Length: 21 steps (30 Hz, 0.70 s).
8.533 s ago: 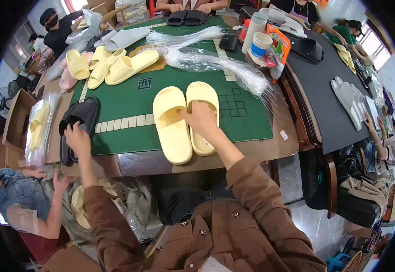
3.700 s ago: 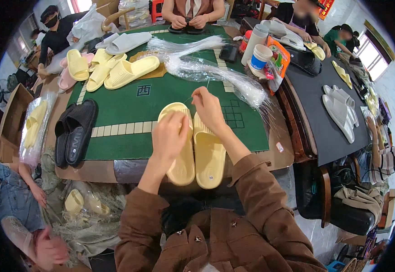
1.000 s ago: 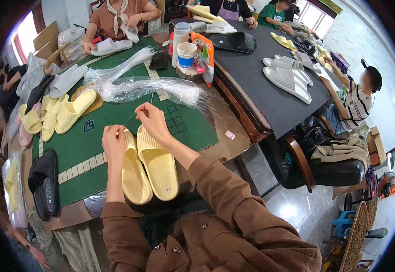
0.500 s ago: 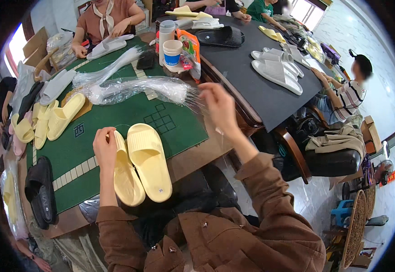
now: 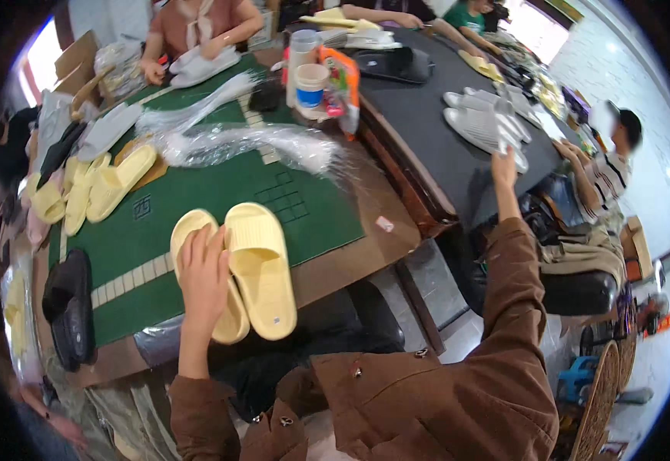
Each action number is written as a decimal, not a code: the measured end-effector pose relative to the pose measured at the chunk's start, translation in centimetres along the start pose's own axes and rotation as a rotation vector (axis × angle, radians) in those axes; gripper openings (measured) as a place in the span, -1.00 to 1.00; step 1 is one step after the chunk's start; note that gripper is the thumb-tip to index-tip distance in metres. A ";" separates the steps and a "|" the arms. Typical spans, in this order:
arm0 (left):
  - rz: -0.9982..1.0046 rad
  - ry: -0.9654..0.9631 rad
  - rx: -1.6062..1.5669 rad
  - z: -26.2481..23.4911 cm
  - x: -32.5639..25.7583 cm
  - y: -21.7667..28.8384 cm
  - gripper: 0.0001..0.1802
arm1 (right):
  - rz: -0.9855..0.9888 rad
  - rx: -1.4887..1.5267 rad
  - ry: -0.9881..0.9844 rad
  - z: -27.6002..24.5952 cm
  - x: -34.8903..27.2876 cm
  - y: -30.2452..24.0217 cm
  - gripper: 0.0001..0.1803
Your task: The person assembles slipper pairs by inserting small metal fasteners into the toe area of the footwear. They handle multiple pairs of yellow, white, and black slippers, picking up a fastener, pressing it into the slipper, and then moving the completed pair aside.
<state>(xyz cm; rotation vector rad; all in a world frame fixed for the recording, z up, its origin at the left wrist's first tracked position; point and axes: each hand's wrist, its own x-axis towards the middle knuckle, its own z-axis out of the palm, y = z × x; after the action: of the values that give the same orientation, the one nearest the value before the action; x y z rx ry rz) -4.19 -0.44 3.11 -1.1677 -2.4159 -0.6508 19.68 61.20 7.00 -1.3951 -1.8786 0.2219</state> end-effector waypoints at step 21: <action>-0.023 0.051 0.031 0.7 -0.4 1.7 -0.37 | -0.416 0.277 -0.597 -9.3 -12.5 -9.5 -0.71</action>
<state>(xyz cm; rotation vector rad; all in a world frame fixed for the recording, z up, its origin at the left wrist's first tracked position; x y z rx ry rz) -2.70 0.63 2.74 -1.0996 -2.3910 -0.6397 20.12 43.85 12.68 -0.7688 -2.4547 0.7183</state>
